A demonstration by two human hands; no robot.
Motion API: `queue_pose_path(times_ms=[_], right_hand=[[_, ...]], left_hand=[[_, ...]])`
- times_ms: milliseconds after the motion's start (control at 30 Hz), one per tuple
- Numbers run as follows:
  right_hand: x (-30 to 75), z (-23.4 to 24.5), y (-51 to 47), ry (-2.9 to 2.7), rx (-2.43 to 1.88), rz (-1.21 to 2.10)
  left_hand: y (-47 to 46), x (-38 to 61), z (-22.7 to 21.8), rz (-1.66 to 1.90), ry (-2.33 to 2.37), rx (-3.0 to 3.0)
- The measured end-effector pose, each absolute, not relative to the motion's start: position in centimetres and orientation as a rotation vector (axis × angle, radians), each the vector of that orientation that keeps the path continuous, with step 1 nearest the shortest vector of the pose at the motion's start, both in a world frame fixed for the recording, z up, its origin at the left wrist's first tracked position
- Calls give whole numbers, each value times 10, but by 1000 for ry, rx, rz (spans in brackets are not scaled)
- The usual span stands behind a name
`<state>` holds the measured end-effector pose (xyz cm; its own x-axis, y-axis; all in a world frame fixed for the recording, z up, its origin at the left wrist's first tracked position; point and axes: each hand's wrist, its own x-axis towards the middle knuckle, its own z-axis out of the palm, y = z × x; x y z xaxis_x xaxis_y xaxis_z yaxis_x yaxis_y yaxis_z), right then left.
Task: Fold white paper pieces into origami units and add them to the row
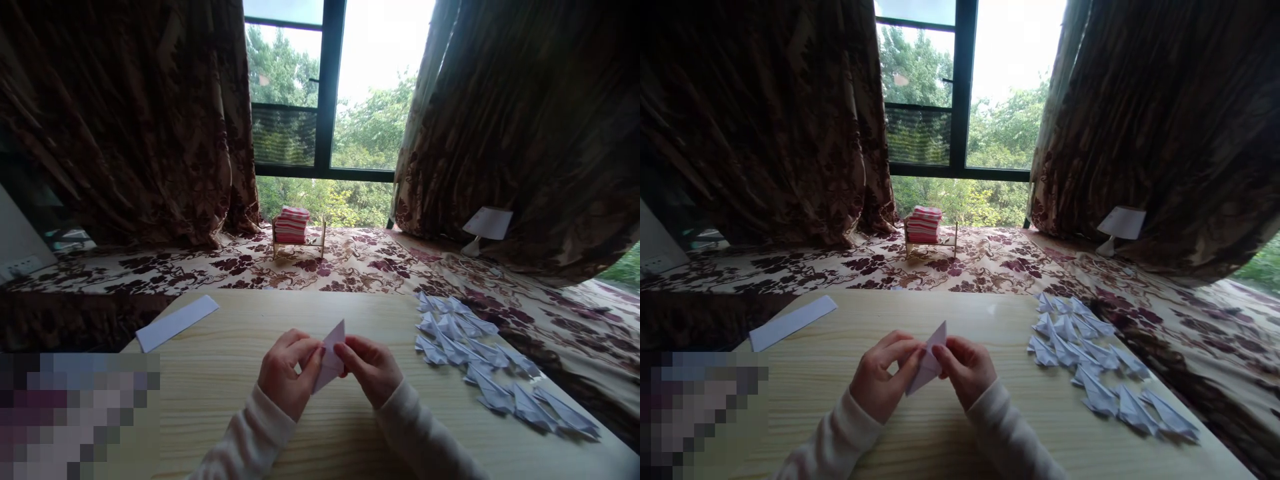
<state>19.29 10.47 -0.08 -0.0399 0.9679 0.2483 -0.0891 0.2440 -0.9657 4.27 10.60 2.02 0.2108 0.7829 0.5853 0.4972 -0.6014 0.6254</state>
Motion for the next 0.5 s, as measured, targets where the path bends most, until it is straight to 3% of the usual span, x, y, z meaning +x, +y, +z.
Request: queue_pose_path(times_ms=[167, 333, 500], right_hand=[[193, 2, 108, -1254, -829, 1261], [192, 7, 90, -1210, -829, 1289], [195, -7, 50, -1324, -962, 1366]], left_hand=[[110, 45, 23, 1443, 1214, 1753], [96, 38, 27, 1155, 1213, 1435], [58, 21, 24, 856, 1342, 1658]])
